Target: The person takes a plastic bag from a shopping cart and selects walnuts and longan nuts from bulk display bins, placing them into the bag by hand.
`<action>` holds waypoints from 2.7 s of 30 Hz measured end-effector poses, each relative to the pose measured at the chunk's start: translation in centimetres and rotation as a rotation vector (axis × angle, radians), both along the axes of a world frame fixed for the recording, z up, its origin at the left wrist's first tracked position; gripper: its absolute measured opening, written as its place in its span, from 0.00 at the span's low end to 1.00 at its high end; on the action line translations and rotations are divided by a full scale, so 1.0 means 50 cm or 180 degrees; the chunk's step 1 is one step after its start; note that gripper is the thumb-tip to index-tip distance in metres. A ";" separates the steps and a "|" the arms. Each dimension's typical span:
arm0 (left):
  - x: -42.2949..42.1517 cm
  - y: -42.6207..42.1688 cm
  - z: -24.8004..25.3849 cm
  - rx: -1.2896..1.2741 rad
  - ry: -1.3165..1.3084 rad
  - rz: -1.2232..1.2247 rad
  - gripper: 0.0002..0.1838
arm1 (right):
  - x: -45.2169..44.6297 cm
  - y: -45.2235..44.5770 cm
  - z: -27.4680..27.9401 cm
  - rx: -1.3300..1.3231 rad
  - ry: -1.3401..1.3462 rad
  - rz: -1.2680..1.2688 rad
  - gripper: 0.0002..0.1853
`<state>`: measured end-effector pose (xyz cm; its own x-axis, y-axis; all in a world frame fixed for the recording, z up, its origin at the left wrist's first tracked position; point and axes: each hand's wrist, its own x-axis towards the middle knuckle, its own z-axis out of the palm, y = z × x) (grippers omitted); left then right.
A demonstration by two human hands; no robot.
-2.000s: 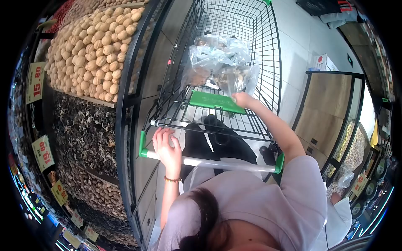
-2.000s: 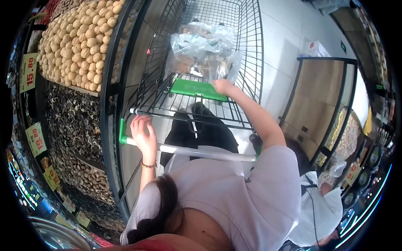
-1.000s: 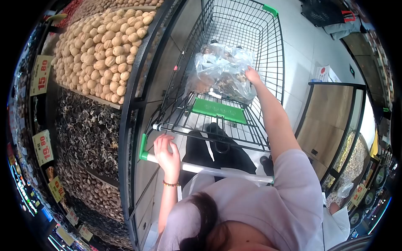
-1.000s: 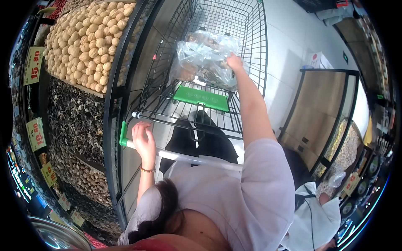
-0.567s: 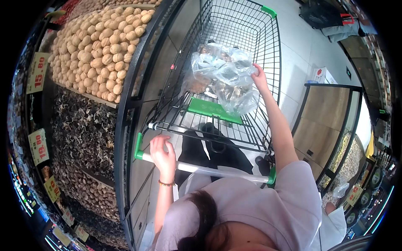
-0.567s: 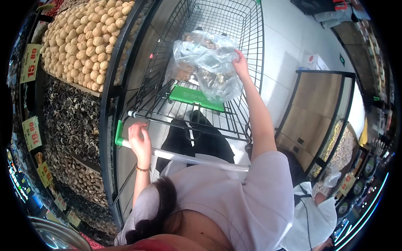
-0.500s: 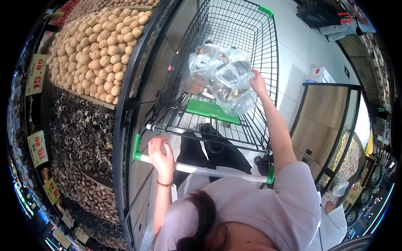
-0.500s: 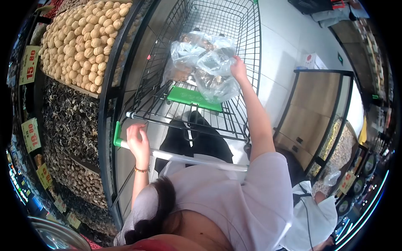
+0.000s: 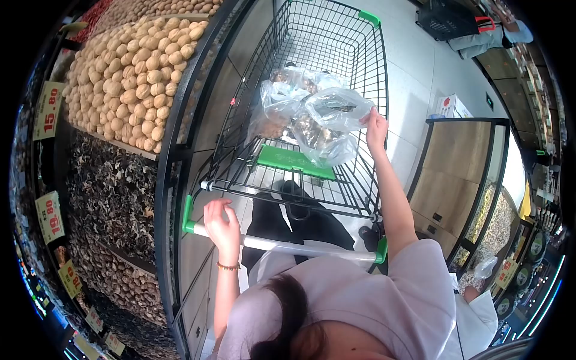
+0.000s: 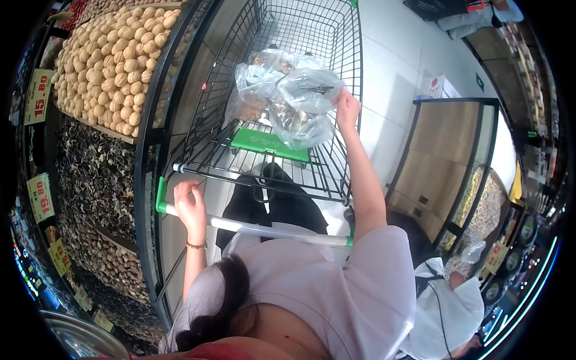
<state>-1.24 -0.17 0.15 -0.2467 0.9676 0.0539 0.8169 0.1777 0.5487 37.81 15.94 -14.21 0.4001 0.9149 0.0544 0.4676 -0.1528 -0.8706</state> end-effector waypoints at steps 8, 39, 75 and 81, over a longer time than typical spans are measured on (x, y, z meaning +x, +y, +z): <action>0.002 -0.002 -0.006 0.0038 0.0023 0.0001 0.05 | 0.027 0.006 -0.026 -0.0532 -0.0651 0.0171 0.24; 0.106 0.025 0.003 -0.0039 0.0382 -0.0408 0.16 | -0.232 -0.110 0.012 -0.1922 -0.0150 0.3716 0.14; 0.153 -0.004 -0.025 -0.1483 -0.0867 -0.0884 0.22 | 0.014 0.436 -0.383 -0.2668 -0.3276 0.1558 0.25; 0.158 0.014 -0.011 -0.1609 -0.0839 -0.0872 0.21 | 0.045 0.433 -0.477 -0.2696 -0.1877 0.1448 0.23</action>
